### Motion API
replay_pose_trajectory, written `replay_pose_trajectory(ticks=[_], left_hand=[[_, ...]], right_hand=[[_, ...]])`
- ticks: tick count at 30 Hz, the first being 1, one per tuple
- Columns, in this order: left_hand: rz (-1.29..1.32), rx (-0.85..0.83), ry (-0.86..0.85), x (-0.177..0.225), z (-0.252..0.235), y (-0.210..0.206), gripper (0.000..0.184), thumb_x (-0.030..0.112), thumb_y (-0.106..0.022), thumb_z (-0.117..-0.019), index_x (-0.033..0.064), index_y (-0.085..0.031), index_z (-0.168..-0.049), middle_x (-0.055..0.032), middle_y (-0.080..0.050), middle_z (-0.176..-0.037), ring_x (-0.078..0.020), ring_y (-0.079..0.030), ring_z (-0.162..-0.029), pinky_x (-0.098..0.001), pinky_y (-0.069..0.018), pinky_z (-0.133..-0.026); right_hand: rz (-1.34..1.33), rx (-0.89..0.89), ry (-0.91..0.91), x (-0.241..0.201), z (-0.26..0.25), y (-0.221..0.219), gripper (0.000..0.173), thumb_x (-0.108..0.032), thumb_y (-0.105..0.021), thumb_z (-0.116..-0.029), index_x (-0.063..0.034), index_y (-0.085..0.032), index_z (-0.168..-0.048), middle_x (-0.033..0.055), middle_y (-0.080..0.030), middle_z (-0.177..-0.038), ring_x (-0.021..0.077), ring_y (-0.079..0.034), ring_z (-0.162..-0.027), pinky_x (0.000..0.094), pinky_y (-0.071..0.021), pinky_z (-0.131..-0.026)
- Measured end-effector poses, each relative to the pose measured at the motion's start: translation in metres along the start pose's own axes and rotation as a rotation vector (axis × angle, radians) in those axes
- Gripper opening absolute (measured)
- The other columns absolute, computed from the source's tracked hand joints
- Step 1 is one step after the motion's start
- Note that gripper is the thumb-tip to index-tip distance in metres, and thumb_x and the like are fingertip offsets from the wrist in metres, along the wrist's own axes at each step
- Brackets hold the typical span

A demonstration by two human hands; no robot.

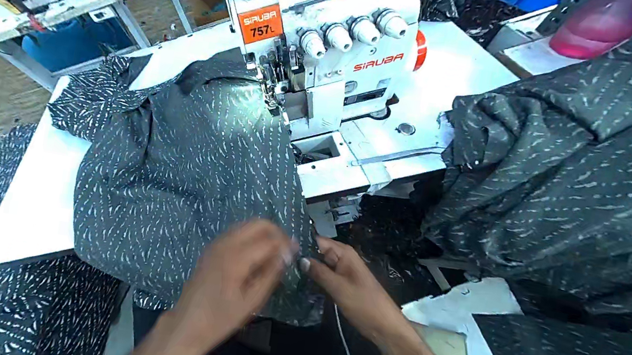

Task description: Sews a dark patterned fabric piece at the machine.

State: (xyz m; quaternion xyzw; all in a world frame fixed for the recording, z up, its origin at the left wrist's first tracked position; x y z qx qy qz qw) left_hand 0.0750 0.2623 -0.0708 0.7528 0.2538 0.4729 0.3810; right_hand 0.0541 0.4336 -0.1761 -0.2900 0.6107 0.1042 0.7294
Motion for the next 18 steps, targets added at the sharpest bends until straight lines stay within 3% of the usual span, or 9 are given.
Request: replay_pose_trajectory(ticks=[2,4,8,13,15,18], left_hand=[[-0.112,0.099,0.104,-0.02,-0.041,0.036,0.041,0.033,-0.041,-0.1084,0.011,-0.067,-0.131,-0.0056,-0.066,-0.131,-0.0216,-0.062,-0.122,-0.048,-0.0519,-0.102],[-0.27,0.092,0.172,-0.041,-0.077,0.042,0.054,0.037,-0.031,-0.1082,0.0063,-0.052,-0.147,-0.0128,-0.053,-0.15,-0.0318,-0.049,-0.139,-0.0593,-0.0387,-0.112],[-0.387,0.079,0.241,-0.073,-0.118,0.032,0.061,0.042,-0.029,-0.106,0.0058,-0.049,-0.15,-0.0135,-0.044,-0.158,-0.0338,-0.037,-0.149,-0.0595,-0.0307,-0.117],[-0.332,-0.012,0.308,-0.105,-0.151,0.036,0.067,0.047,-0.026,-0.1052,0.0074,-0.037,-0.159,-0.0114,-0.03,-0.168,-0.0319,-0.022,-0.156,-0.0636,-0.0185,-0.122],[-0.362,-0.027,0.333,-0.118,-0.164,0.039,0.07,0.05,-0.025,-0.1051,0.0074,-0.035,-0.16,-0.0113,-0.027,-0.169,-0.0321,-0.019,-0.157,-0.0643,-0.0177,-0.121],[-0.391,-0.049,0.361,-0.129,-0.184,0.045,0.072,0.053,-0.024,-0.1054,0.0083,-0.032,-0.161,-0.0115,-0.024,-0.17,-0.0322,-0.016,-0.158,-0.065,-0.0156,-0.122]], right_hand=[[-0.03,0.019,-0.008,0.005,0.006,0.003,0.021,-0.01,-0.056,-0.1034,-0.0032,-0.069,-0.118,0.0104,-0.073,-0.102,0.017,-0.071,-0.09,0.0353,-0.0612,-0.083],[-0.034,0.028,0.007,0.002,0.003,0.002,0.021,-0.009,-0.055,-0.1036,-0.0022,-0.069,-0.117,0.0117,-0.073,-0.102,0.018,-0.071,-0.09,0.0363,-0.061,-0.084],[-0.049,0.036,0.068,-0.012,-0.012,-0.003,0.023,-0.009,-0.051,-0.1052,-0.002,-0.069,-0.119,0.0137,-0.072,-0.103,0.0195,-0.071,-0.091,0.0369,-0.0605,-0.084],[-0.053,0.061,0.102,-0.034,-0.032,-0.012,0.022,-0.01,-0.05,-0.1055,-0.0044,-0.069,-0.115,0.0109,-0.071,-0.096,0.0142,-0.068,-0.082,0.0285,-0.057,-0.072],[-0.056,0.064,0.142,-0.039,-0.043,-0.014,0.022,-0.012,-0.049,-0.1066,-0.0032,-0.067,-0.116,0.0118,-0.071,-0.095,0.0149,-0.068,-0.08,0.0291,-0.0568,-0.069],[-0.061,0.089,0.168,-0.052,-0.058,-0.016,0.023,-0.013,-0.047,-0.1084,-0.0027,-0.065,-0.118,0.0119,-0.071,-0.098,0.0169,-0.069,-0.083,0.0334,-0.0597,-0.072]])
Point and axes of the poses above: each hand's wrist, its own z-axis away from the middle knuckle, its own y-axis out of the back of the hand, x = y × z, the point moved 5 cm from there along -z, towards the middle knuckle
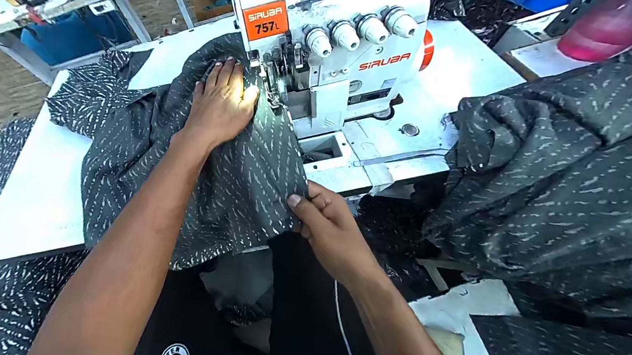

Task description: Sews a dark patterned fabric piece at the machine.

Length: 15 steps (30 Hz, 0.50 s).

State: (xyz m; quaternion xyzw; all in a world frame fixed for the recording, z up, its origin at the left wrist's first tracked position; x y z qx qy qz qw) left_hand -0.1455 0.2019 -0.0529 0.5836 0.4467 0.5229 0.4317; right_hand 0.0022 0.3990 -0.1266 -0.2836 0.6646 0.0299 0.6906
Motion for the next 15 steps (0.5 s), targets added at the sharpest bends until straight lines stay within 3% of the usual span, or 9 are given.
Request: replay_pose_trajectory(ticks=[7,10,12,13,15], left_hand=[[-0.059,-0.045,0.023,-0.019,-0.048,0.004,0.073,0.052,-0.018,-0.1061,0.0041,-0.028,-0.161,-0.0159,-0.02,-0.17,-0.0357,-0.014,-0.158,-0.0679,-0.0143,-0.121],[-0.063,-0.078,0.056,-0.026,-0.069,0.005,0.074,0.051,-0.017,-0.1072,0.0026,-0.025,-0.162,-0.0172,-0.017,-0.171,-0.0378,-0.011,-0.158,-0.0715,-0.0107,-0.12],[-0.052,-0.058,0.066,-0.034,-0.084,0.007,0.074,0.051,-0.018,-0.1076,0.0022,-0.025,-0.162,-0.0189,-0.018,-0.17,-0.0398,-0.01,-0.158,-0.0734,-0.0096,-0.119],[-0.044,-0.008,0.059,-0.038,-0.089,0.011,0.073,0.051,-0.022,-0.1076,0.0008,-0.028,-0.161,-0.0215,-0.021,-0.169,-0.0417,-0.014,-0.157,-0.0731,-0.0121,-0.119],[-0.011,0.257,-0.051,-0.041,-0.09,0.025,0.061,0.04,-0.043,-0.1052,-0.0027,-0.045,-0.15,-0.0269,-0.042,-0.156,-0.0454,-0.035,-0.147,-0.0678,-0.0275,-0.116]], right_hand=[[-0.136,-0.001,0.028,-0.015,-0.051,-0.008,0.026,-0.007,-0.038,-0.1091,0.0042,-0.059,-0.119,0.0164,-0.069,-0.106,0.0227,-0.073,-0.089,0.0421,-0.0638,-0.082],[-0.125,0.034,-0.003,-0.021,-0.071,-0.009,0.028,-0.009,-0.036,-0.1106,0.0056,-0.058,-0.119,0.0186,-0.07,-0.101,0.0253,-0.075,-0.081,0.042,-0.0657,-0.077],[-0.069,0.068,-0.047,-0.025,-0.079,-0.008,0.03,-0.016,-0.036,-0.1124,0.0046,-0.059,-0.114,0.0196,-0.073,-0.091,0.024,-0.075,-0.069,0.0364,-0.0651,-0.067],[-0.031,0.082,-0.073,-0.027,-0.08,-0.008,0.032,-0.019,-0.036,-0.113,0.0028,-0.059,-0.11,0.0183,-0.075,-0.089,0.0214,-0.074,-0.064,0.0321,-0.0631,-0.061],[0.008,0.107,-0.114,-0.029,-0.08,-0.008,0.035,-0.024,-0.037,-0.1134,0.0012,-0.059,-0.104,0.0162,-0.076,-0.087,0.0175,-0.07,-0.056,0.0275,-0.0587,-0.053]])
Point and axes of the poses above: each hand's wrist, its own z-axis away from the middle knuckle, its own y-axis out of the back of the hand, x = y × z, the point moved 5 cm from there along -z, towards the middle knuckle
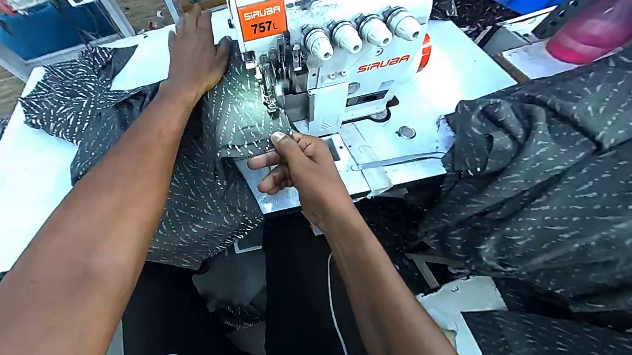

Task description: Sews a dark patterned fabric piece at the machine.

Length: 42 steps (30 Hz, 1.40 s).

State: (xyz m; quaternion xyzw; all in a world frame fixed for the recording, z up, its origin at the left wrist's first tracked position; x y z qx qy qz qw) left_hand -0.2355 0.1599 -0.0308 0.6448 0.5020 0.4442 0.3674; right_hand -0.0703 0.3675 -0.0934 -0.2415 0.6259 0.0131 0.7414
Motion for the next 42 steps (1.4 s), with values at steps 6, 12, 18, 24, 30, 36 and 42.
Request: replay_pose_trajectory(ticks=[6,12,18,24,30,36,42], left_hand=[[0.623,0.24,-0.355,0.071,0.121,0.044,0.023,0.011,-0.053,-0.0978,-0.0006,-0.071,-0.106,-0.0117,-0.07,-0.105,-0.0155,-0.067,-0.094,-0.0347,-0.0579,-0.083],[0.55,0.117,-0.47,0.058,0.14,0.016,0.021,0.016,-0.062,-0.0943,0.0114,-0.08,-0.102,-0.0043,-0.072,-0.113,-0.0169,-0.062,-0.115,-0.0355,-0.0484,-0.101],[0.561,0.133,-0.517,0.032,0.113,0.008,0.026,0.017,-0.057,-0.0966,0.0104,-0.08,-0.109,-0.0056,-0.072,-0.121,-0.0211,-0.06,-0.121,-0.0409,-0.0434,-0.108],[0.129,0.068,-0.462,0.063,0.162,0.034,0.037,0.034,-0.069,-0.0964,0.0102,-0.073,-0.124,-0.0124,-0.067,-0.118,-0.0316,-0.062,-0.108,-0.0504,-0.051,-0.094],[0.502,0.029,-0.205,0.083,0.194,0.034,0.018,0.011,-0.062,-0.0963,0.0089,-0.078,-0.105,-0.0025,-0.065,-0.089,-0.0089,-0.061,-0.074,-0.0254,-0.0541,-0.066],[0.367,0.374,-0.236,0.13,0.162,0.022,0.021,0.009,-0.063,-0.097,0.0151,-0.08,-0.108,-0.0047,-0.073,-0.101,-0.0169,-0.071,-0.089,-0.0355,-0.0596,-0.071],[0.403,0.063,-0.658,0.124,0.237,0.045,0.019,0.01,-0.064,-0.097,0.0171,-0.08,-0.104,-0.0009,-0.073,-0.104,-0.019,-0.066,-0.095,-0.0395,-0.0556,-0.082]], right_hand=[[0.003,0.014,0.001,0.002,-0.006,0.006,0.036,-0.023,-0.042,-0.1121,0.0007,-0.064,-0.097,0.012,-0.076,-0.08,0.0106,-0.062,-0.047,0.0223,-0.0508,-0.043],[0.028,0.141,-0.026,0.003,-0.008,0.003,0.046,-0.03,-0.042,-0.112,0.0012,-0.07,-0.095,0.0092,-0.072,-0.071,0.0084,-0.057,-0.043,0.0217,-0.0449,-0.04],[0.019,0.276,-0.086,0.003,-0.012,0.001,0.051,-0.037,-0.046,-0.1103,-0.003,-0.067,-0.08,0.0041,-0.064,-0.059,0.0059,-0.048,-0.039,0.0202,-0.0364,-0.036],[0.624,0.346,0.566,-0.002,0.03,0.01,0.025,-0.023,-0.054,-0.1067,-0.0078,-0.073,-0.107,-0.0008,-0.067,-0.067,0.0071,-0.058,-0.049,0.0263,-0.051,-0.044],[1.405,0.271,0.665,-0.019,0.008,-0.005,0.04,-0.015,-0.057,-0.0973,-0.0243,-0.069,-0.134,0.0091,-0.067,-0.069,0.033,-0.064,-0.058,0.0525,-0.0473,-0.049],[0.959,0.545,0.641,-0.025,-0.015,0.028,0.026,-0.009,-0.056,-0.0957,-0.013,-0.074,-0.113,0.006,-0.071,-0.077,0.02,-0.065,-0.061,0.0454,-0.0524,-0.057],[0.77,0.237,0.548,0.004,0.056,0.029,0.04,-0.019,-0.053,-0.1,-0.0111,-0.059,-0.138,0.0034,-0.072,-0.107,0.0123,-0.069,-0.085,0.0351,-0.0597,-0.072]])
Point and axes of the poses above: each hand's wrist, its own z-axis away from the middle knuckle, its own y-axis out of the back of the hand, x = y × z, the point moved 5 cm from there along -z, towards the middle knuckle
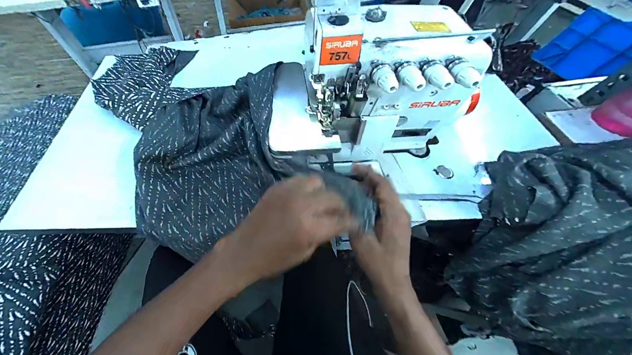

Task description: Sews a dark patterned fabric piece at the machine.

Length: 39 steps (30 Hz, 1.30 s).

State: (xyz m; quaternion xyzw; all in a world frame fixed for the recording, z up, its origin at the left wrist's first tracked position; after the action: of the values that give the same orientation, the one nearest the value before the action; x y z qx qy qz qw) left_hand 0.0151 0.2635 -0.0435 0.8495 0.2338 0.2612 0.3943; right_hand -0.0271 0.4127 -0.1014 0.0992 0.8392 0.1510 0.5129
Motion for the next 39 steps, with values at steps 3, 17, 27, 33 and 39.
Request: replay_pose_trajectory(ticks=[3,17,27,33,39], left_hand=[[0.504,-0.428,-0.054,0.028,0.032,-0.003,0.023,0.009,-0.057,-0.1017,0.0155,-0.08,-0.103,0.0015,-0.075,-0.103,-0.0128,-0.068,-0.101,-0.036,-0.0551,-0.091],[-0.211,-0.028,1.14,-0.144,0.207,0.175,0.021,0.013,-0.067,-0.0982,0.0005,-0.073,-0.114,-0.0216,-0.073,-0.105,-0.039,-0.071,-0.094,-0.0658,-0.0547,-0.087],[-0.417,-0.275,0.944,-0.153,0.202,0.18,0.063,0.017,-0.071,-0.0925,0.0124,-0.049,-0.151,-0.0232,-0.048,-0.149,-0.0447,-0.067,-0.107,-0.0668,-0.0562,-0.083],[-0.542,-0.095,0.857,-0.17,0.197,0.192,0.03,0.019,-0.05,-0.1056,0.0022,-0.07,-0.12,-0.0215,-0.065,-0.129,-0.0418,-0.067,-0.111,-0.0661,-0.0522,-0.09],[-0.145,0.261,1.362,-0.163,0.21,0.197,0.057,0.047,-0.037,-0.1086,-0.0021,-0.054,-0.131,-0.0217,-0.068,-0.108,-0.0319,-0.071,-0.074,-0.0544,-0.0608,-0.069]], right_hand=[[-0.347,-0.345,-0.264,0.001,0.015,-0.029,0.05,-0.042,-0.033,-0.1102,-0.0099,-0.07,-0.122,0.0016,-0.074,-0.106,0.0107,-0.071,-0.092,0.0346,-0.0615,-0.082],[-0.945,-0.972,-0.065,-0.122,0.055,-0.105,0.023,-0.023,-0.057,-0.1053,-0.0062,-0.071,-0.109,-0.0015,-0.073,-0.099,0.0041,-0.068,-0.094,0.0279,-0.0584,-0.085],[-0.03,-1.154,0.416,-0.108,0.119,-0.15,0.029,-0.024,-0.062,-0.0993,-0.0035,-0.069,-0.08,0.0121,-0.066,-0.076,0.0286,-0.068,-0.078,0.0494,-0.0557,-0.072],[-0.012,-1.132,0.237,-0.082,0.094,-0.117,0.023,-0.031,-0.063,-0.1015,-0.0128,-0.077,-0.102,0.0029,-0.073,-0.087,0.0175,-0.071,-0.08,0.046,-0.0597,-0.075],[0.471,-0.564,0.087,-0.059,-0.011,-0.164,0.039,-0.042,-0.057,-0.1024,-0.0063,-0.071,-0.111,0.0154,-0.071,-0.093,0.0371,-0.071,-0.083,0.0601,-0.0552,-0.068]])
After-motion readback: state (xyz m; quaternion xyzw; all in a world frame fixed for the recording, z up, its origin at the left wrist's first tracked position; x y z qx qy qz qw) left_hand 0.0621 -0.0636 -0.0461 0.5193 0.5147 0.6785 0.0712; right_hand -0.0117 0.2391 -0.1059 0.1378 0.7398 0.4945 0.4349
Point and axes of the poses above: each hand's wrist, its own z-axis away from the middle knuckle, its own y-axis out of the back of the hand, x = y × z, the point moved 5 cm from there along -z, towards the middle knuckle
